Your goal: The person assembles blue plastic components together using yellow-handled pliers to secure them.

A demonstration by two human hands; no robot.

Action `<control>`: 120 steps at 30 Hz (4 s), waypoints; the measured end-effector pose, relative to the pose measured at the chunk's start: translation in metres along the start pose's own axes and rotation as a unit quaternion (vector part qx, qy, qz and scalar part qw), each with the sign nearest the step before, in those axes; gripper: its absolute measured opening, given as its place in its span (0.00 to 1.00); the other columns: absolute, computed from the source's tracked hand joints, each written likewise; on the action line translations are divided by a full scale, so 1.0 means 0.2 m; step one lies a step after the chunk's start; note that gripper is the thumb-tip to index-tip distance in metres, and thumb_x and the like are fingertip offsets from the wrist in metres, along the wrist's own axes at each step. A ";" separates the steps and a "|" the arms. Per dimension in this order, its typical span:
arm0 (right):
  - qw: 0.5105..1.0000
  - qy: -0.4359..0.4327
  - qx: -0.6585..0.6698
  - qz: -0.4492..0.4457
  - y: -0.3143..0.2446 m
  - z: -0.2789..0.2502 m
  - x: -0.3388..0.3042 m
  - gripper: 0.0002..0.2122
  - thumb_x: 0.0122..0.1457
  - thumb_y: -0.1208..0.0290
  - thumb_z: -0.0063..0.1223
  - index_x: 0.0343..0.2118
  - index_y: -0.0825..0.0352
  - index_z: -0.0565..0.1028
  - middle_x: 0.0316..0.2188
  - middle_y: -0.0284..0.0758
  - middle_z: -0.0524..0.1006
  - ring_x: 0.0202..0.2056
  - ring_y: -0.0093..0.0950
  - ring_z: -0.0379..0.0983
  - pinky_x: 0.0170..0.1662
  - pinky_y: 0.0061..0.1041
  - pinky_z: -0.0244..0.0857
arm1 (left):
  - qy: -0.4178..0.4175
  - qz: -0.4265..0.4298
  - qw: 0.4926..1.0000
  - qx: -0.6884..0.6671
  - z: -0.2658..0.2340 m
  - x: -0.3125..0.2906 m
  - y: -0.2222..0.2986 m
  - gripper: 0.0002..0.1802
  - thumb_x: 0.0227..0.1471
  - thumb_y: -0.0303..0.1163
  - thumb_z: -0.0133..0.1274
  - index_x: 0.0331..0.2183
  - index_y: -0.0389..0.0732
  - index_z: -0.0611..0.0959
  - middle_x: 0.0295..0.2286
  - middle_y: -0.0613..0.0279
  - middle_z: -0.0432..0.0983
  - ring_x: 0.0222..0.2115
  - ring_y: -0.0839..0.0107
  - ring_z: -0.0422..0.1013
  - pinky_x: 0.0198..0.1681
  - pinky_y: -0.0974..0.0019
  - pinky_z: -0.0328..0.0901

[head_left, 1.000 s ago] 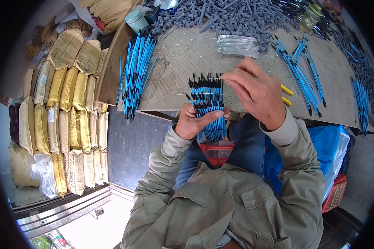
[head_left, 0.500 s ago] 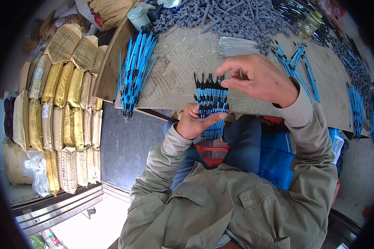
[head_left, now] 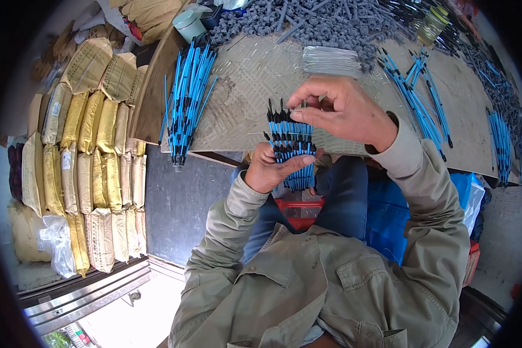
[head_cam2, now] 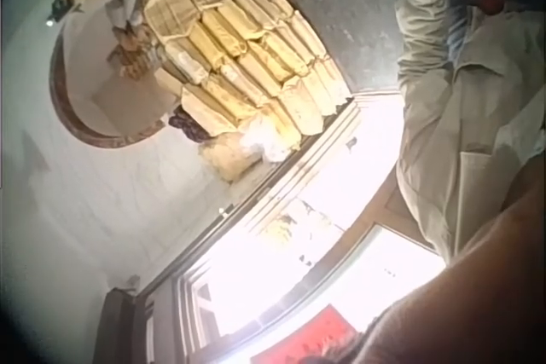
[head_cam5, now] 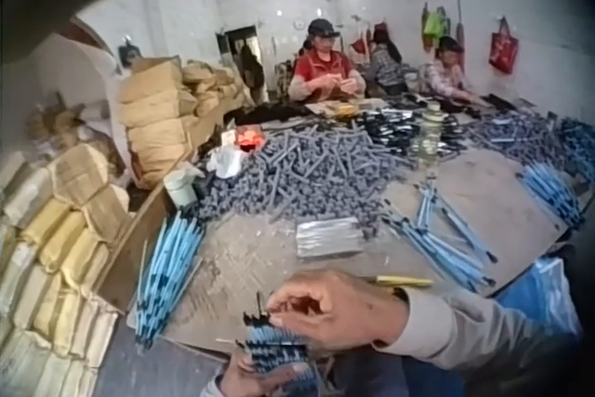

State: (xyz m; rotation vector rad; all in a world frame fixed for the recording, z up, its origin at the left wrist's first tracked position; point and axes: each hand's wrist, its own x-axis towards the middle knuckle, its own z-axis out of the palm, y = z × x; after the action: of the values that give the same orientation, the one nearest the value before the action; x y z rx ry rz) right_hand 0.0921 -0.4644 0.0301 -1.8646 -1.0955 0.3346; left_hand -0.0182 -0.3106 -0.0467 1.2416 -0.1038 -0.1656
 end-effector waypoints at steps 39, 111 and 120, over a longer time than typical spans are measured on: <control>0.999 -0.034 0.008 -0.027 -0.05 0.06 0.02 0.04 0.49 0.79 0.53 0.27 0.69 0.71 0.21 0.28 0.65 0.21 0.13 0.58 0.22 0.15 0.54 | -0.037 0.020 0.999 -0.016 -0.03 -0.02 0.00 0.11 0.45 0.18 0.55 0.35 0.36 0.80 0.33 0.61 0.77 0.36 0.72 0.73 0.40 0.71 0.67; 0.945 0.024 -0.300 -0.125 0.40 0.18 -0.23 0.30 0.48 0.61 0.51 0.56 0.63 0.59 0.56 0.37 0.60 0.56 0.33 0.58 0.57 0.32 0.52 | -0.100 0.001 0.991 0.089 -0.05 0.03 0.07 0.14 0.43 0.18 0.55 0.37 0.33 0.80 0.37 0.57 0.76 0.41 0.71 0.70 0.46 0.68 0.64; 0.941 -0.100 -0.274 -0.172 0.43 0.22 -0.12 0.29 0.55 0.56 0.44 0.58 0.61 0.54 0.60 0.32 0.53 0.61 0.28 0.47 0.61 0.32 0.43 | -0.169 0.039 0.977 0.124 -0.11 0.04 0.05 0.14 0.43 0.20 0.56 0.37 0.32 0.80 0.37 0.57 0.76 0.43 0.65 0.70 0.49 0.64 0.62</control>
State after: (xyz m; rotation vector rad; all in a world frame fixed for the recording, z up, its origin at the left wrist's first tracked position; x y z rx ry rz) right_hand 0.1002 -0.4742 -0.0688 -2.0869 -1.7647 0.0075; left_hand -0.0054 -0.2875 -0.0446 1.4473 -0.4802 -0.3011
